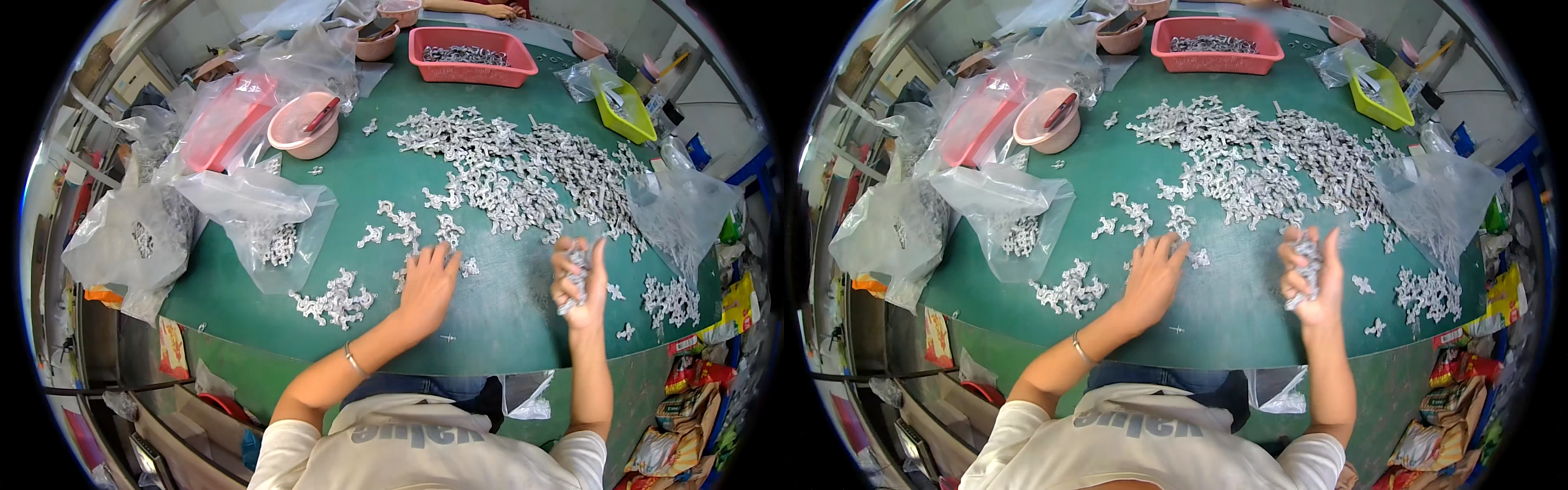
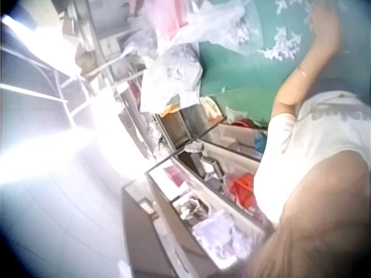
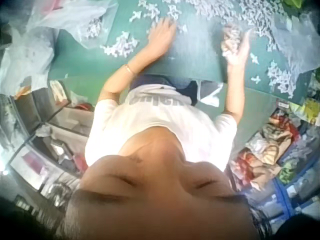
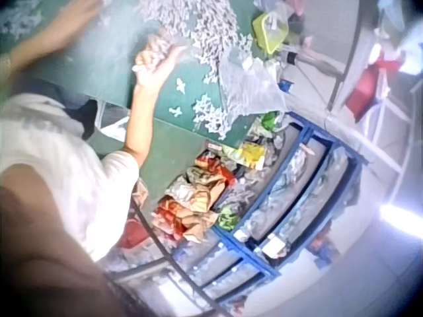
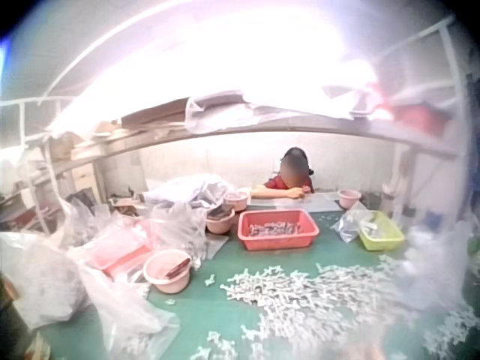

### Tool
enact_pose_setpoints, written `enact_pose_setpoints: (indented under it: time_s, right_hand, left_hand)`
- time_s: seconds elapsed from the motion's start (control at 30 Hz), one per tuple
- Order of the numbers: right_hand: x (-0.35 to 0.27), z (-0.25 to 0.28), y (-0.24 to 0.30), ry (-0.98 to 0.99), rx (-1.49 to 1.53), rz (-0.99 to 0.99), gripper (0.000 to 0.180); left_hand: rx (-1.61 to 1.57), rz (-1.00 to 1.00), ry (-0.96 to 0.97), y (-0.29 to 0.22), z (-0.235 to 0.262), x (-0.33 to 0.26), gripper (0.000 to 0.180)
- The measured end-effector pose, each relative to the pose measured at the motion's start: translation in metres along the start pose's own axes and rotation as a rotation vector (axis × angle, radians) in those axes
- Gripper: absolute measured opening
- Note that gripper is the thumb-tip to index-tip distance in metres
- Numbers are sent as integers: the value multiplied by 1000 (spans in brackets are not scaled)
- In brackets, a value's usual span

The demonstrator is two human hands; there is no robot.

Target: The person sorts through small silver-colored decorative crosses on a table, picking them up one by one and placing them into different bags and containers.

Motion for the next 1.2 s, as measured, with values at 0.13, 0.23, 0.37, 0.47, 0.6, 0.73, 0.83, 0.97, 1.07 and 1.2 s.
enact_pose_setpoints:
  time_s: [0.13, 0.23, 0.37, 0.47, 0.6, 0.73, 0.83, 0.97, 1.07, 1.2]
  right_hand:
    - [-12, 17, -34, -52, -265, 34, 13]
    - [-20, 18, -44, -47, -497, 118, 14]
    - [-42, -1, -57, 9, -853, 331, 19]
    - [-60, -21, -65, 42, -1084, 443, 29]
    - [-80, -43, -78, 127, -1190, 431, 22]
    - [-90, -50, -83, 176, -1277, 480, 16]
    - [-95, -48, -80, 149, -1228, 522, 14]
    - [-97, -41, -76, 113, -1124, 545, 15]
    - [-99, -40, -76, 121, -1099, 554, 16]
    - [-104, -47, -77, 140, -1142, 608, 17]
  left_hand:
    - [-39, -27, -63, 10, -10, 1, 28]
    - [-141, -37, -244, 10, 16, 2, 24]
    - [-778, 393, -186, 15, 43, -5, 17]
    - [-1350, 595, 167, -22, 48, -23, 17]
    - [-1271, 578, 347, -44, 68, -45, 24]
    - [-1303, 538, 373, -58, 85, -47, 27]
    - [-1347, 537, 322, -59, 92, -48, 34]
    - [-1417, 500, 200, -56, 100, -49, 38]
    - [-1475, 499, 190, -56, 102, -49, 37]
    - [-1494, 501, 187, -54, 103, -51, 36]
Point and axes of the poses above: each hand's wrist, its own x-axis towards the middle knuckle, its own z-axis out of the back of the hand, y = z × x, the point moved 10 cm from there along x, towards the middle knuckle, and after that the axes turned 11 degrees about -y, right-handed, at the moved point
